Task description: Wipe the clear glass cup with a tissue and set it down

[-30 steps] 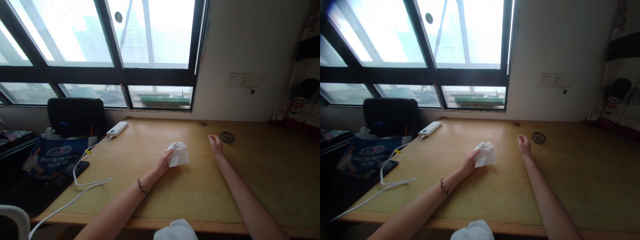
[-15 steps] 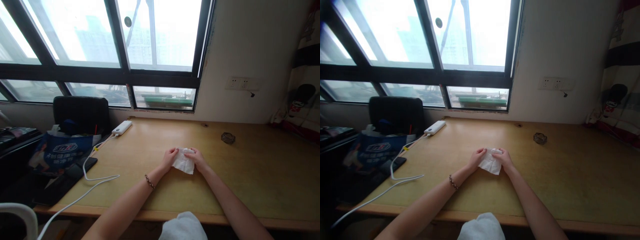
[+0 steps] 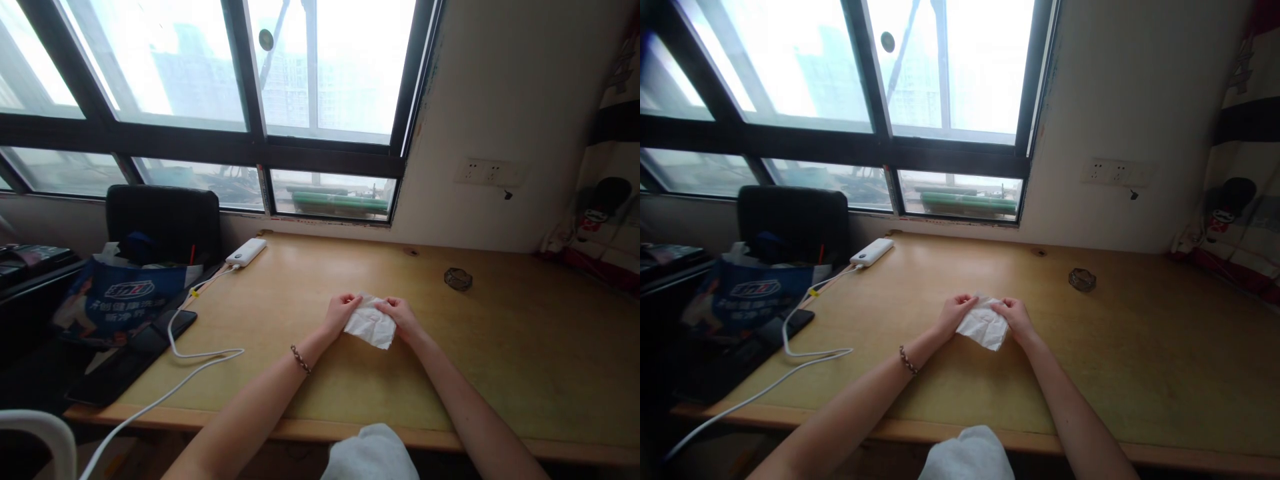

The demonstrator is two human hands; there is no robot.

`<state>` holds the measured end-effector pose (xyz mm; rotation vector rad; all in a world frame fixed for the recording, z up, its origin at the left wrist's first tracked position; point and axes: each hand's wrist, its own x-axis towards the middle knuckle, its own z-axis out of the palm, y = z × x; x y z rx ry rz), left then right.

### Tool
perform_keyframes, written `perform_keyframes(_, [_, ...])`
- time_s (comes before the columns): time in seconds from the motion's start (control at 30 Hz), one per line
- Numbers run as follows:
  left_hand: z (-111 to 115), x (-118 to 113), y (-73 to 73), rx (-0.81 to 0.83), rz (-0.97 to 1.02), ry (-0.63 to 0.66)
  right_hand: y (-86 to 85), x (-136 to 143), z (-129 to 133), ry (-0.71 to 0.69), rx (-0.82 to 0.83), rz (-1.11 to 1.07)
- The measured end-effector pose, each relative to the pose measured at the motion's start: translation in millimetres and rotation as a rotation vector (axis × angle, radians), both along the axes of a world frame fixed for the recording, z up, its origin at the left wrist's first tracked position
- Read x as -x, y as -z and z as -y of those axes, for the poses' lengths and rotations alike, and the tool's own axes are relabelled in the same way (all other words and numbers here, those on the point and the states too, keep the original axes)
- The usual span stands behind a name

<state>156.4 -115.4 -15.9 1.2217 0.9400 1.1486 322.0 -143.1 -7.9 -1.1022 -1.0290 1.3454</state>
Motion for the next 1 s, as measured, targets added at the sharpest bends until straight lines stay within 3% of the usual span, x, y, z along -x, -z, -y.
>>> perform_keyframes(0.17, [0, 0, -2.6, -0.011, 0.008, -0.038, 1.2, 0, 0, 0.045, -0.031, 0.039])
perform_keyframes(0.47, [5, -2, -5.5, 0.007, 0.062, 0.011, -3.0, -2, -2, 0.043, -0.051, -0.058])
perform_keyframes(0.8, [10, -2, -15.3, 0.1, 0.172, -0.05, -9.0, -9, -4, 0.289, -0.03, -0.218])
perform_keyframes(0.87, [12, -3, -17.2, 0.127, 0.244, 0.0, -10.1, -8, -3, 0.294, -0.049, -0.213])
perform_keyframes(1.0, [18, -8, -17.5, 0.235, 0.353, 0.238, -11.5, -7, -4, 0.309, -0.085, -0.202])
